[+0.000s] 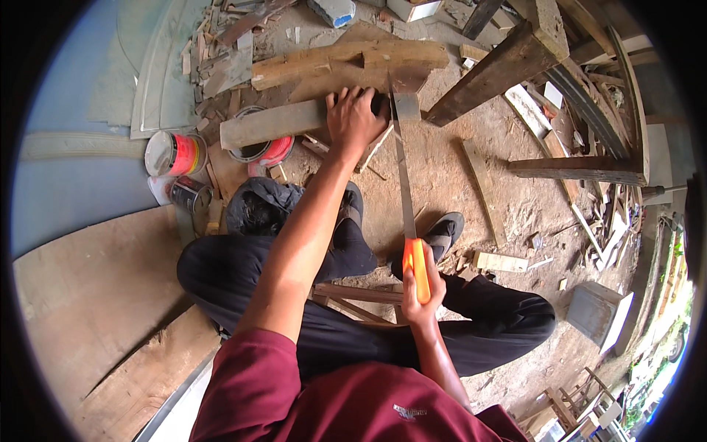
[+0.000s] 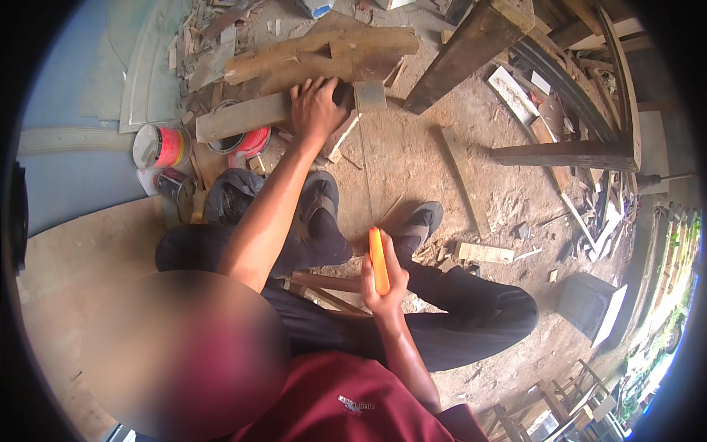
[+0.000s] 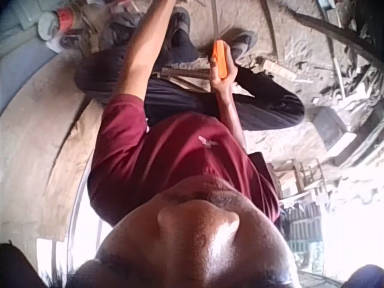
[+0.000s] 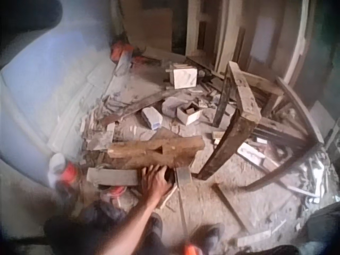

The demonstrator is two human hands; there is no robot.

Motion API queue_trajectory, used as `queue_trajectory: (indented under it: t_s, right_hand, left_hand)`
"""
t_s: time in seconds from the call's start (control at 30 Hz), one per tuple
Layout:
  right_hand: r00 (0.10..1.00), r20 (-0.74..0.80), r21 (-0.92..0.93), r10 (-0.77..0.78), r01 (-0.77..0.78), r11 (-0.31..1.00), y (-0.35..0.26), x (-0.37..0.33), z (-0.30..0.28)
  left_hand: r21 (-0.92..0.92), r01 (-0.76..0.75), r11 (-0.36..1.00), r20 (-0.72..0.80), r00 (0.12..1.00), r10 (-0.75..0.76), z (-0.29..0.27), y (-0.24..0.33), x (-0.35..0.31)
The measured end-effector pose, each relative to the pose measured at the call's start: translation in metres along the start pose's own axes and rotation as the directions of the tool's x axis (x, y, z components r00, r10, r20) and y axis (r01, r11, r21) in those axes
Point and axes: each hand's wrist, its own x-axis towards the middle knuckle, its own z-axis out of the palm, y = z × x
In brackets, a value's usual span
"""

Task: The person sits on the floor and disassembles a wooden frame by prying apart joints with hands, then uses a hand saw to cut a wooden plank and a hammer to split another piece. The person handles multiple wooden components and tools during the process.

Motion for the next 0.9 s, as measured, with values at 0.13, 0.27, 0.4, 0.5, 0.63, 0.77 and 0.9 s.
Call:
queue_trajectory:
  t_s: [0.13, 0.27, 0.4, 0.5, 0.63, 0.77, 0.9]
  right_hand:
    - [0.999, 0.035, 0.057, 0.022, -0.024, 0.998, 0.014, -0.024, -0.015]
    - [0.997, -0.002, 0.011, 0.073, -0.073, 0.997, 0.012, 0.001, 0.001]
    - [0.998, -0.043, 0.049, -0.036, 0.038, 0.998, 0.025, -0.028, -0.013]
    - [0.999, 0.006, -0.036, -0.036, 0.036, 0.999, 0.005, 0.000, -0.003]
    - [0.999, -0.012, -0.010, -0.038, 0.038, 0.999, 0.017, -0.007, -0.011]
    - [0.999, 0.004, 0.017, 0.054, -0.054, 0.998, 0.007, -0.021, -0.010]
    - [0.999, -0.004, -0.009, 0.051, -0.051, 0.999, 0.009, -0.005, -0.004]
  left_hand:
    - [-0.016, -0.022, 1.000, -0.035, 0.999, 0.022, 0.006, -0.001, 0.002]
    - [0.023, -0.046, 0.999, -0.071, 0.996, 0.048, 0.006, -0.002, -0.001]
    - [0.052, -0.038, 0.998, -0.060, 0.997, 0.042, 0.005, 0.006, -0.002]
    - [0.106, -0.038, 0.994, -0.154, 0.987, 0.054, 0.019, -0.004, 0.002]
    - [0.044, -0.038, 0.998, -0.150, 0.988, 0.044, 0.017, -0.001, 0.000]
    - [0.048, 0.057, 0.997, -0.121, 0.991, -0.051, 0.014, 0.010, 0.002]
    - [0.073, 0.049, 0.996, -0.152, 0.988, -0.037, 0.023, 0.001, 0.002]
